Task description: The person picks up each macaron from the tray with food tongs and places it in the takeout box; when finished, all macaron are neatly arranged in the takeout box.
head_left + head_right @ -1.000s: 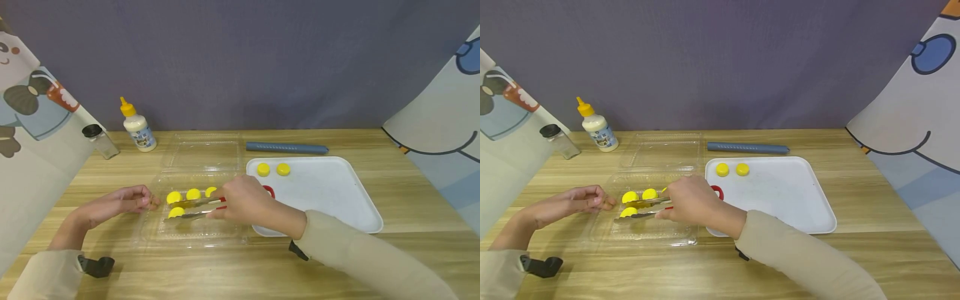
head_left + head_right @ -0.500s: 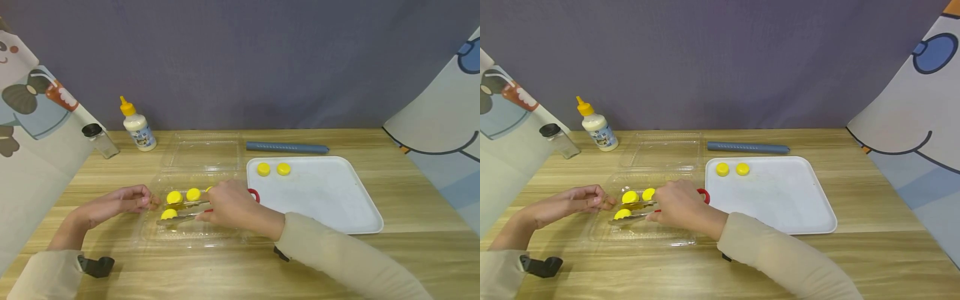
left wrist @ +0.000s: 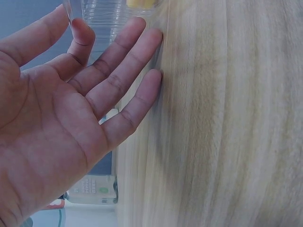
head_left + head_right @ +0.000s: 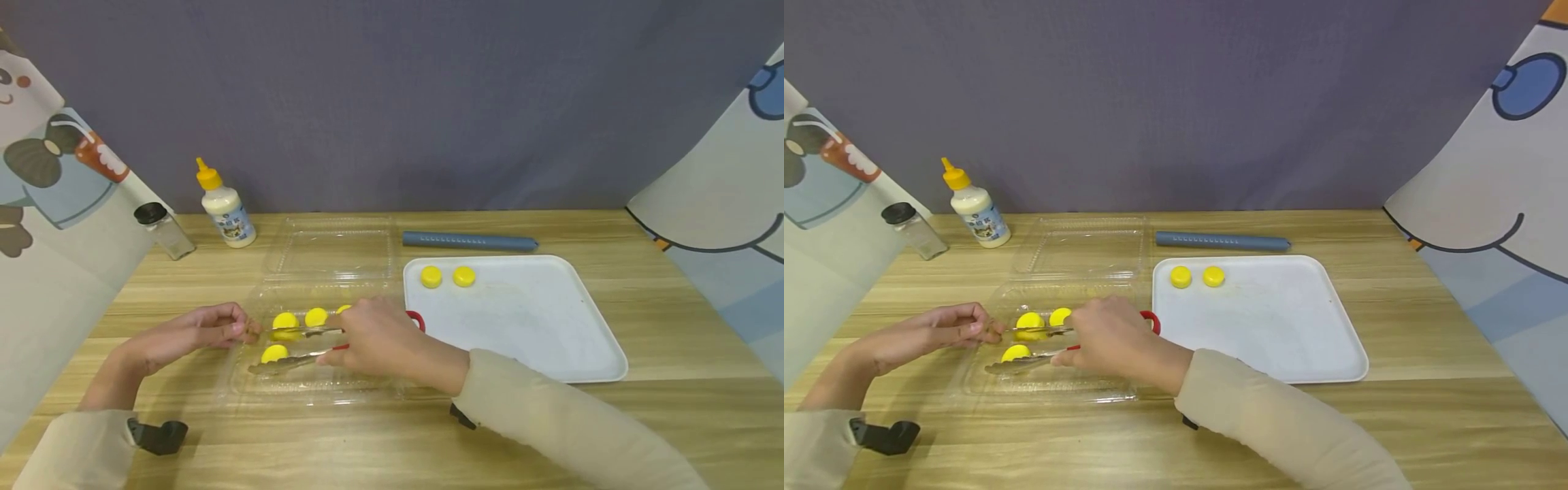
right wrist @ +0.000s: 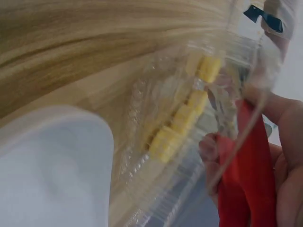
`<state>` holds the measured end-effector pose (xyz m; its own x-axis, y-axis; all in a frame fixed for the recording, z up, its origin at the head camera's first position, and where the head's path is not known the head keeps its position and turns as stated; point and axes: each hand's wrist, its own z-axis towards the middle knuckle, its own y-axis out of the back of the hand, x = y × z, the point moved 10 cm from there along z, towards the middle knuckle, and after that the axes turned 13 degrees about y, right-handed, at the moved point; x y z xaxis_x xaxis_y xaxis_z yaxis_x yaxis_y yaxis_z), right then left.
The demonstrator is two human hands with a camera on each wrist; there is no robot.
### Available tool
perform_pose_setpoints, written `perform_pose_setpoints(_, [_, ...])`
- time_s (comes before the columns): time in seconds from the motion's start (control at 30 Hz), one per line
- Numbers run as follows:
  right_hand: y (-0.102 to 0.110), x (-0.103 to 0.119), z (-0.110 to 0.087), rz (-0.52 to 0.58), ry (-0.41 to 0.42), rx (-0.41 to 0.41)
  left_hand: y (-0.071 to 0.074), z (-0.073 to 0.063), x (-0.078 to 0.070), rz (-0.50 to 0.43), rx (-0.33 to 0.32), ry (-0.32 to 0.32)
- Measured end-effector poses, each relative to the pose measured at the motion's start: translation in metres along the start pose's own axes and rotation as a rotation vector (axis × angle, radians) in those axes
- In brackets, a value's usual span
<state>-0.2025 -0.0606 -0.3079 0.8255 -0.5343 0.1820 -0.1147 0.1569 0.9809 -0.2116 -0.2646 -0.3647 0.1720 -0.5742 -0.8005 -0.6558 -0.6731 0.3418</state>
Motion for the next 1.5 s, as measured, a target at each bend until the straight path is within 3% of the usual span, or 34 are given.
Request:
perform_pose_setpoints(0.2, [0.015,-0.009,-0.009,-0.011,-0.039,-0.007,0.001,0.0,0.001,0.005,-0.01,0.006])
perform_pose_setpoints(0.57, [0.041,-0.033,-0.036,0.168,-0.104,-0.108,0.002,0.0,0.001,0.005,-0.007,-0.014])
perform_pose_setpoints(0.87, [0.058,-0.054,-0.066,0.264,-0.11,-0.199,0.003,0.0,0.003,0.001,-0.008,0.005])
perform_pose_setpoints(1.13, [0.068,-0.077,-0.095,0.272,-0.148,-0.25,0.001,0.001,0.003,0.001,-0.01,0.019])
perform_pose_setpoints(1.5, [0.079,-0.123,-0.147,0.235,-0.295,-0.26,0.0,0.002,0.003,0.004,-0.008,0.033])
